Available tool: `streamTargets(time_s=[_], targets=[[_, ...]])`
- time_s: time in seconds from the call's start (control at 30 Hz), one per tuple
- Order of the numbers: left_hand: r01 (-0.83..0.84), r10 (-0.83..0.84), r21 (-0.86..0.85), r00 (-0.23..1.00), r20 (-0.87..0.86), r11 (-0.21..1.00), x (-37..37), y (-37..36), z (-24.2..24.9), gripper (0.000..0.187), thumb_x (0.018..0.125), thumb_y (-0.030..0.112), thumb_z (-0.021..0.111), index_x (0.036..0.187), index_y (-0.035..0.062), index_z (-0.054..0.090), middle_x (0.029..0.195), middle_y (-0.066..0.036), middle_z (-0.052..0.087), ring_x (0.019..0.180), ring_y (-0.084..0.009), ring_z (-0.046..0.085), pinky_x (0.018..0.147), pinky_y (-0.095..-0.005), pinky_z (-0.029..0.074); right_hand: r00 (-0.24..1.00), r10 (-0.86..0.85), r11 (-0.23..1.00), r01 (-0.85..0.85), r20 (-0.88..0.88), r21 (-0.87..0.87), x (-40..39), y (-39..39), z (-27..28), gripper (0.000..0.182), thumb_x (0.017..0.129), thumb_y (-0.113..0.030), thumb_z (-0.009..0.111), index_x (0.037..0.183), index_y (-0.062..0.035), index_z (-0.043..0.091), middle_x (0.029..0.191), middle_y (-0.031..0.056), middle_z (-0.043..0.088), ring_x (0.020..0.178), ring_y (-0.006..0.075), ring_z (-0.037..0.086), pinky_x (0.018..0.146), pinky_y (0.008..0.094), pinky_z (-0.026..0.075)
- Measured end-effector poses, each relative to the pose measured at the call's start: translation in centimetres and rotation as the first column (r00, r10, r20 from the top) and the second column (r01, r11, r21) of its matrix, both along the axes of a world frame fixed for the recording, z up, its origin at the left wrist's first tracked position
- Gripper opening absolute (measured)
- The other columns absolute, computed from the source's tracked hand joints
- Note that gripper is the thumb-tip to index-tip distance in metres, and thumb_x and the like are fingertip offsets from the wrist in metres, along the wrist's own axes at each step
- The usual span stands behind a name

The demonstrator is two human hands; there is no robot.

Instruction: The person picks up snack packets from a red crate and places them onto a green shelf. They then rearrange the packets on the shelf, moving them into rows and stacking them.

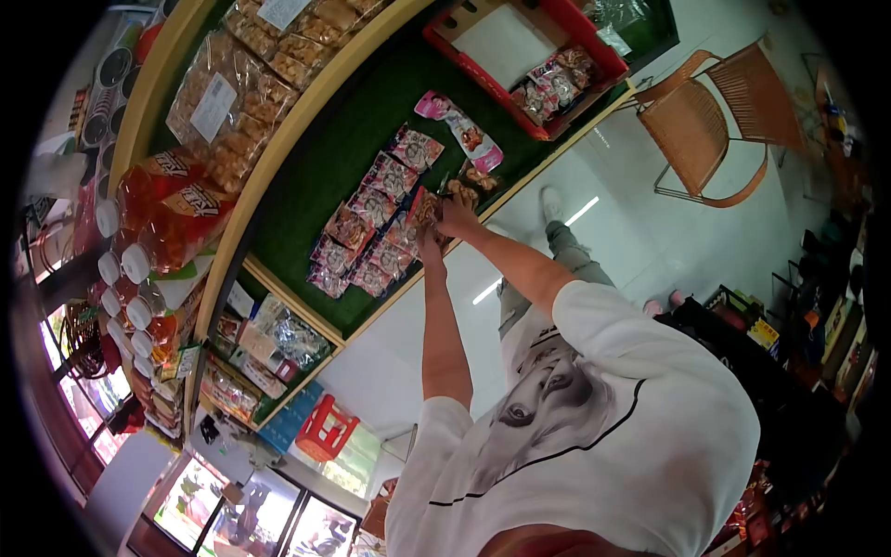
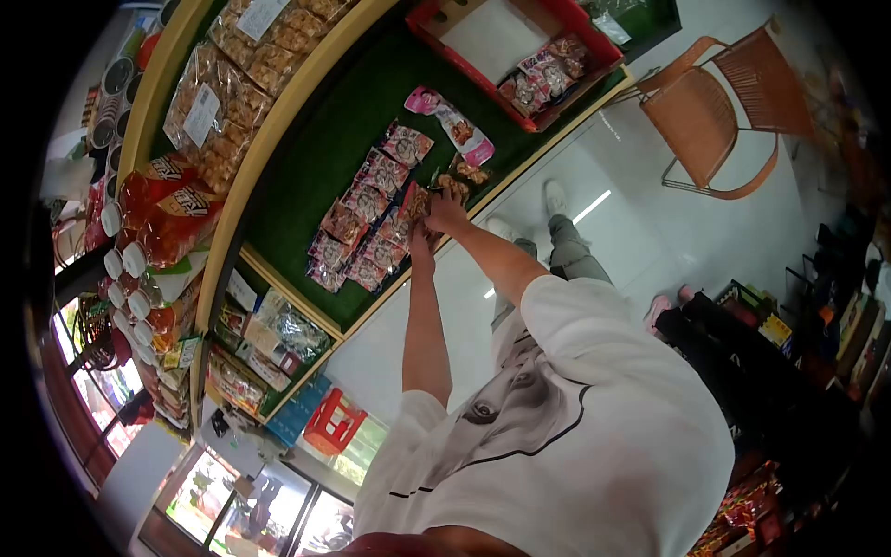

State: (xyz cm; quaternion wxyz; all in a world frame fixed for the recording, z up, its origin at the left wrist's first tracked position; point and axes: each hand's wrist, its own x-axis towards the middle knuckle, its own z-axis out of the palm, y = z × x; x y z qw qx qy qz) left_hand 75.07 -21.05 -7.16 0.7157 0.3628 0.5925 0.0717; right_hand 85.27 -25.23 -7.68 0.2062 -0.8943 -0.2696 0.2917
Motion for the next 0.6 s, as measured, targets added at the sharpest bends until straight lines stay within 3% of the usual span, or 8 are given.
streamTargets(time_s=[0.1, 0.13, 0.23, 0.3, 0.37, 0.4, 0.5, 0.6], targets=[[-0.113, 0.115, 0.105, 0.993, -0.007, 0.988, -1.2, -1.0, 2.1, 0.042, 0.093, 0.033, 0.048, 0.129, 0.0113, 0.043, 0.12, -0.007, 0.051, 0.111, -0.0215, 0.053, 0.083, -0.0361, 0.048, 0.954, 0.016, 1.0, -0.012, -0.298, 0.014, 1.1, 0.6, -0.4, 0.044, 0.075, -0.028, 0.064, 0.105, 0.0021, 0.056, 0.105, 0.0206, 0.057, 0.107, 0.0396, 0.051, 0.088, 0.0436, 0.045], [-0.102, 0.099, 0.154, 0.995, 0.03, 0.983, -1.9, -1.3, 2.1, 0.04, 0.094, 0.031, 0.047, 0.127, 0.0093, 0.044, 0.117, -0.007, 0.051, 0.107, -0.0203, 0.052, 0.084, -0.0353, 0.046, 0.959, 0.093, 0.978, -0.038, -0.268, 0.206, 0.6, 0.4, -3.7, 0.046, 0.077, -0.026, 0.064, 0.112, 0.0018, 0.055, 0.098, 0.0184, 0.061, 0.097, 0.0374, 0.058, 0.082, 0.0428, 0.048], [-0.084, 0.066, 0.221, 0.994, 0.088, 0.972, -2.9, -2.4, 3.3, 0.033, 0.096, 0.025, 0.046, 0.119, 0.0014, 0.045, 0.112, -0.008, 0.051, 0.101, -0.0192, 0.049, 0.088, -0.0317, 0.04, 0.925, 0.087, 0.907, 0.079, -0.37, 0.413, 2.1, -1.8, 2.4, 0.046, 0.078, -0.023, 0.066, 0.115, 0.001, 0.054, 0.09, 0.0171, 0.063, 0.083, 0.0312, 0.063, 0.074, 0.0387, 0.05], [0.0, -0.016, 0.364, 0.999, 0.041, 0.932, -2.3, -3.4, 3.6, 0.03, 0.096, 0.021, 0.047, 0.118, 0.0, 0.046, 0.112, -0.009, 0.051, 0.102, -0.0188, 0.048, 0.09, -0.0304, 0.038, 0.904, 0.064, 0.854, 0.169, -0.423, 0.491, 3.3, -4.3, 5.0, 0.05, 0.078, -0.024, 0.069, 0.119, -0.0008, 0.051, 0.088, 0.0127, 0.064, 0.076, 0.022, 0.063, 0.07, 0.033, 0.05], [0.037, -0.07, 0.498, 0.996, 0.049, 0.867, -0.9, -4.6, 3.6, 0.027, 0.096, 0.018, 0.048, 0.116, -0.0008, 0.047, 0.112, -0.01, 0.051, 0.101, -0.0187, 0.047, 0.089, -0.0305, 0.038, 0.882, 0.003, 0.875, 0.226, -0.471, 0.429, 4.9, -7.0, 7.4, 0.05, 0.08, -0.023, 0.069, 0.122, -0.003, 0.049, 0.086, 0.0088, 0.062, 0.075, 0.0153, 0.062, 0.067, 0.03, 0.05], [0.136, -0.154, 0.6, 0.988, -0.022, 0.789, 1.7, -5.5, 8.0, 0.029, 0.096, 0.019, 0.049, 0.117, -0.0013, 0.048, 0.113, -0.012, 0.051, 0.104, -0.0202, 0.047, 0.092, -0.031, 0.037, 0.871, -0.017, 0.83, 0.285, -0.49, 0.479, 5.9, -8.3, 7.8, 0.049, 0.081, -0.021, 0.069, 0.122, -0.004, 0.049, 0.085, 0.0075, 0.062, 0.075, 0.0144, 0.061, 0.066, 0.0295, 0.049], [0.244, -0.299, 0.615, 0.954, -0.014, 0.75, 7.2, -6.1, 9.3, 0.042, 0.097, 0.024, 0.049, 0.129, -0.002, 0.045, 0.121, -0.018, 0.049, 0.114, -0.0251, 0.047, 0.099, -0.0314, 0.034, 0.793, -0.16, 0.687, 0.517, -0.588, 0.51, 9.5, -11.2, 9.7, 0.045, 0.08, -0.019, 0.067, 0.119, -0.007, 0.049, 0.078, 0.0106, 0.064, 0.068, 0.0171, 0.063, 0.063, 0.0308, 0.049], [0.375, -0.458, 0.601, 0.889, -0.018, 0.705, 15.0, -6.7, 14.3, 0.047, 0.1, 0.029, 0.042, 0.135, -0.0016, 0.04, 0.136, -0.015, 0.041, 0.12, -0.0243, 0.045, 0.103, -0.0333, 0.033, 0.82, -0.319, 0.615, 0.561, -0.475, 0.554, 15.3, -13.0, 14.3, 0.04, 0.082, -0.018, 0.066, 0.117, -0.007, 0.05, 0.073, 0.0122, 0.062, 0.065, 0.0175, 0.062, 0.061, 0.031, 0.048]])
